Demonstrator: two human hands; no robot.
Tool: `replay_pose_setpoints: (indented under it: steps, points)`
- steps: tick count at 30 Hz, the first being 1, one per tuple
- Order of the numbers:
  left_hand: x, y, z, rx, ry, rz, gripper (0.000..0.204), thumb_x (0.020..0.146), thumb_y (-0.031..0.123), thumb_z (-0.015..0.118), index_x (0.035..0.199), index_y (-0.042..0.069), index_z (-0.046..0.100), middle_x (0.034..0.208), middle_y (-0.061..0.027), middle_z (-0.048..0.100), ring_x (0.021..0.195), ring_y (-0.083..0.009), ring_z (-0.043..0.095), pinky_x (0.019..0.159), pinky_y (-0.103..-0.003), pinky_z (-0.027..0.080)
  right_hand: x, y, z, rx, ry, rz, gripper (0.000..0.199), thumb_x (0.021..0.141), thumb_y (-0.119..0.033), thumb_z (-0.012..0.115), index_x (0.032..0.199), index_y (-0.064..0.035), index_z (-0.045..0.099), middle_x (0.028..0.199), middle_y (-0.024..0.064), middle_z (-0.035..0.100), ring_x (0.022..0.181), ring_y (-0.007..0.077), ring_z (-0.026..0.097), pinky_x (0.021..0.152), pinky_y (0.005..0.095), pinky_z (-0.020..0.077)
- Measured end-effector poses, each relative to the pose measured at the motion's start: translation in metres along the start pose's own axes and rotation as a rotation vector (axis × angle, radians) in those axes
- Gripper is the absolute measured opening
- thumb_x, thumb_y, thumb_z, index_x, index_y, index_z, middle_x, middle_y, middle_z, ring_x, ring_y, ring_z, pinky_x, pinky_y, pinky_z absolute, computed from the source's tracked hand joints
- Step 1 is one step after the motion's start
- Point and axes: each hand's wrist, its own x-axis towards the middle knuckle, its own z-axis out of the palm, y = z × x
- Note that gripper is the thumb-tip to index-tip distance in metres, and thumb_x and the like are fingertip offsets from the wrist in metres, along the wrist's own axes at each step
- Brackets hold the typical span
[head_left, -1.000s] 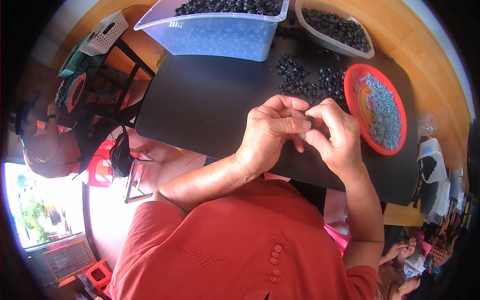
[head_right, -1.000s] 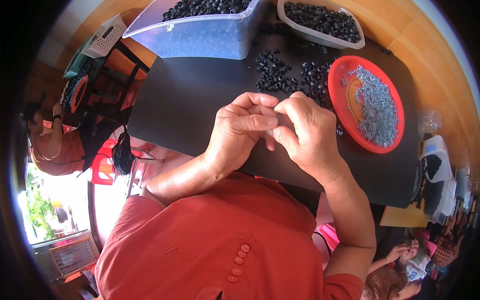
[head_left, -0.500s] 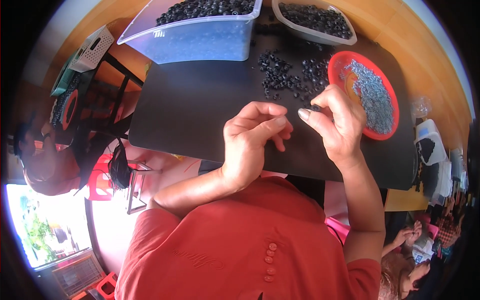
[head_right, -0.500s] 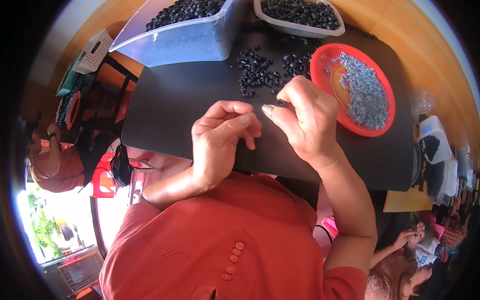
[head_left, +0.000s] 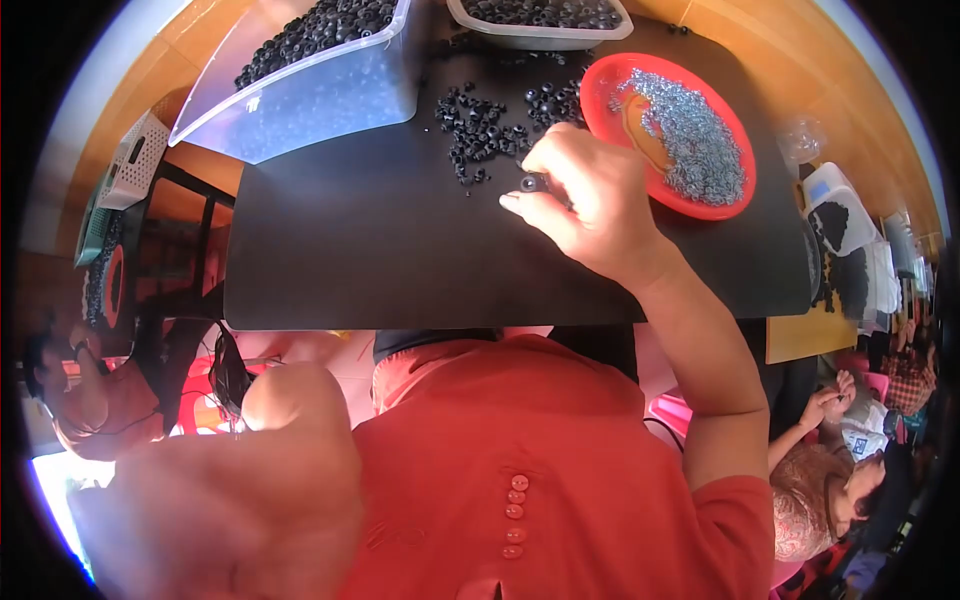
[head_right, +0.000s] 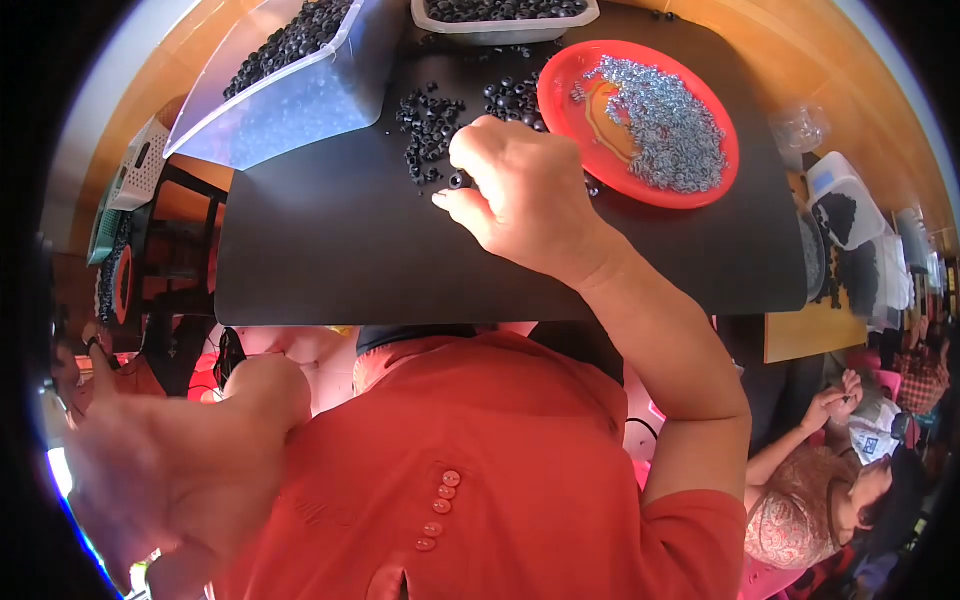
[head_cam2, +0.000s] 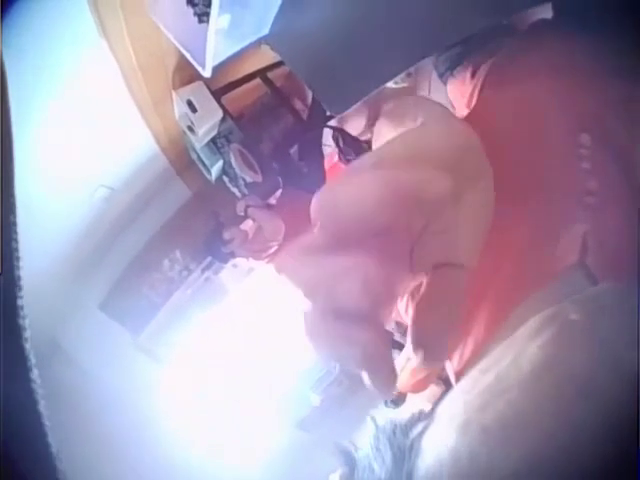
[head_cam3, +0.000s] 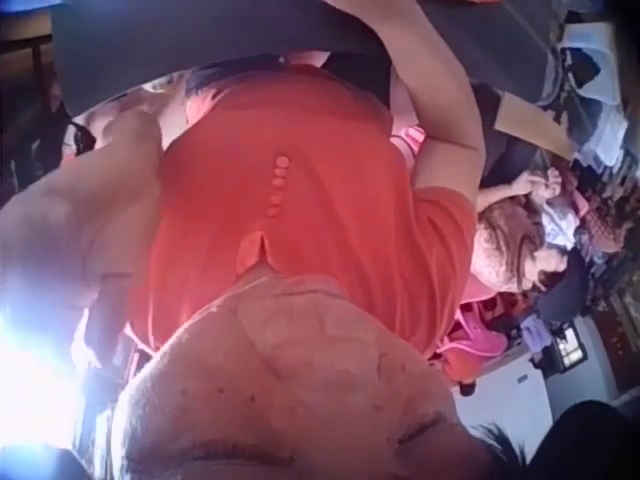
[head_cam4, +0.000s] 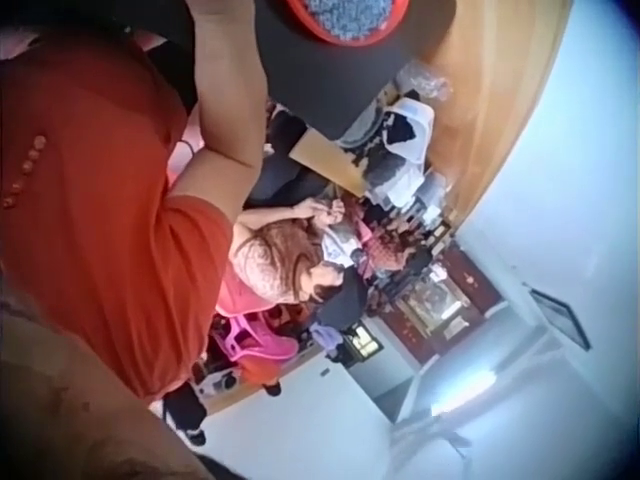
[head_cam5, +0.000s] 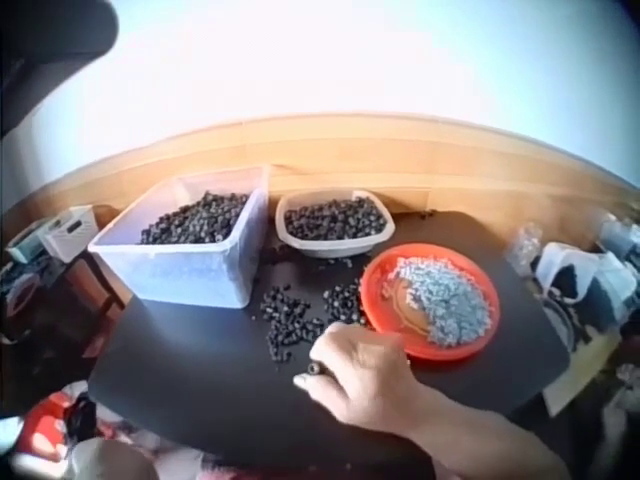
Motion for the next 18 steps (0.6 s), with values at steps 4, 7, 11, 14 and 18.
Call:
replay_pose_setpoints:
  steps: [4,7,11,14,18]
  points:
    - [0.009,0.013,0.001,0.002,-0.027,0.051,0.014,0.091,0.020,0.062,0.098,0.008,0.065,0.086,-0.0095,0.058,0.079,-0.0237,0.053,0.053,-0.034,0.044,0.000,-0.002,0.003,-0.066,-0.066,-0.079,0.026,0.071,-0.008,0.079,0.084,-0.0035,0.057,0.071,0.0075,0.054,0.059,0.0250,0.055,0.051,0.0353,0.0429]
    - [0.010,0.017,0.000,-0.021,-0.042,0.082,0.014,0.091,0.020,0.062,0.098,0.008,0.065,0.086,-0.0094,0.058,0.079,-0.0236,0.053,0.053,-0.034,0.044,-0.004,0.001,0.000,-0.089,-0.081,-0.082,0.024,0.072,-0.008,0.078,0.086,-0.0039,0.059,0.072,0.0078,0.055,0.059,0.0260,0.056,0.052,0.0353,0.0440]
    - [0.030,0.022,0.005,-0.027,-0.061,0.172,0.014,0.091,0.020,0.061,0.097,0.008,0.065,0.085,-0.0093,0.057,0.079,-0.0234,0.053,0.054,-0.033,0.044,-0.002,-0.002,0.005,0.041,-0.066,-0.027,0.023,0.074,-0.007,0.077,0.089,-0.0020,0.061,0.075,0.0088,0.058,0.060,0.0243,0.057,0.054,0.0335,0.0455]
    - [0.032,0.029,-0.016,-0.031,-0.080,0.247,0.014,0.092,0.020,0.061,0.097,0.008,0.064,0.085,-0.0093,0.057,0.079,-0.0233,0.053,0.054,-0.033,0.044,0.000,-0.008,-0.002,0.135,-0.089,0.097,0.022,0.075,-0.007,0.077,0.091,-0.0011,0.063,0.075,0.0081,0.060,0.060,0.0192,0.057,0.055,0.0319,0.0454]
    - [0.042,0.043,-0.027,-0.011,-0.105,0.329,0.013,0.092,0.020,0.061,0.096,0.008,0.064,0.085,-0.0092,0.057,0.079,-0.0231,0.053,0.054,-0.033,0.044,0.038,-0.009,-0.035,0.069,-0.237,0.315,0.020,0.078,-0.010,0.078,0.087,-0.0007,0.062,0.065,0.0058,0.058,0.057,0.0116,0.053,0.055,0.0279,0.0416]
